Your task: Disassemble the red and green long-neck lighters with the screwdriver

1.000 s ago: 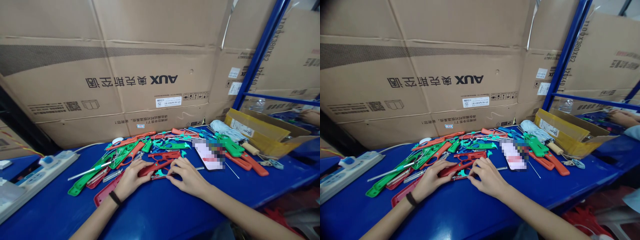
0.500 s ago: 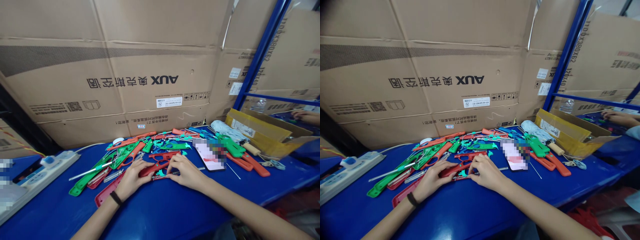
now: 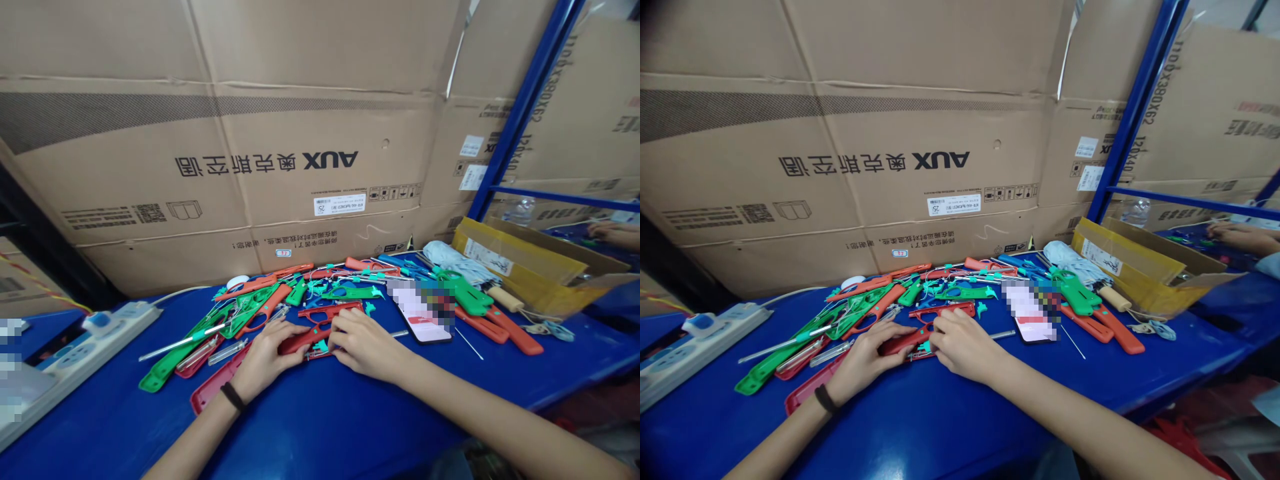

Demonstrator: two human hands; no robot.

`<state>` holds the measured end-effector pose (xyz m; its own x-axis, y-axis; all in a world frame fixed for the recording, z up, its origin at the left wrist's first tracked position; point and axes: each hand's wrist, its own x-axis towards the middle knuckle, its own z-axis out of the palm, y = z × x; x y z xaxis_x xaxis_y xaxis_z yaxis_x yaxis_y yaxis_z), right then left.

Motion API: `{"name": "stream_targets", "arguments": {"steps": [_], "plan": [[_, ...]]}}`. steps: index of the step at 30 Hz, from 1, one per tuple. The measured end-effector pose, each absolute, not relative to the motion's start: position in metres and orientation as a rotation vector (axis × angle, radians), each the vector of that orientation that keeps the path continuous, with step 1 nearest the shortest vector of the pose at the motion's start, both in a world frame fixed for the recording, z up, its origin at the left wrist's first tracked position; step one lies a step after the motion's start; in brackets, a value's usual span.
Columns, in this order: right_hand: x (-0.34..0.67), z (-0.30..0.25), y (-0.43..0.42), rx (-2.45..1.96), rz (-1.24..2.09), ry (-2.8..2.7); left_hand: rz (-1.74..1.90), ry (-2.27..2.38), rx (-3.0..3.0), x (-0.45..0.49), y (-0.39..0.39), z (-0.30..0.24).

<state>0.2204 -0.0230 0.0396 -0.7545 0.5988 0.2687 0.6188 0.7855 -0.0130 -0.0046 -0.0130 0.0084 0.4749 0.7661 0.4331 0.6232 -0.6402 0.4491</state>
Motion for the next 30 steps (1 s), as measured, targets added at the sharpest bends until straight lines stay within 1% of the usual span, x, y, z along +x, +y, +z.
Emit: {"name": "stream_targets", "arguments": {"steps": [4,8,11,16,18,24,27,30], "plan": [[0.217,0.044,-0.024,-0.879,-0.298,-2.843,0.881,1.194,2.482,-0.005,-0.013,0.009],[0.217,0.039,-0.025,-0.879,-0.315,-2.844,0.877,1.202,2.478,-0.005,-0.013,0.008],[0.220,0.034,-0.028,-0.902,-0.215,-2.778,0.884,1.213,2.474,-0.005,-0.013,0.007],[0.230,0.033,-0.032,-0.964,0.138,-2.559,0.887,1.195,2.479,-0.006,-0.013,0.007],[0.236,0.033,-0.031,-1.003,0.203,-2.427,0.908,1.187,2.493,-0.006,-0.014,0.007],[0.256,0.031,-0.028,-1.087,0.140,-2.202,0.941,1.166,2.495,-0.007,-0.016,0.013],[0.262,0.031,-0.029,-1.071,0.128,-2.274,0.841,1.126,2.460,-0.009,-0.017,0.016],[0.266,0.031,-0.029,-1.067,0.212,-2.393,0.756,1.111,2.425,-0.010,-0.017,0.017]]}}
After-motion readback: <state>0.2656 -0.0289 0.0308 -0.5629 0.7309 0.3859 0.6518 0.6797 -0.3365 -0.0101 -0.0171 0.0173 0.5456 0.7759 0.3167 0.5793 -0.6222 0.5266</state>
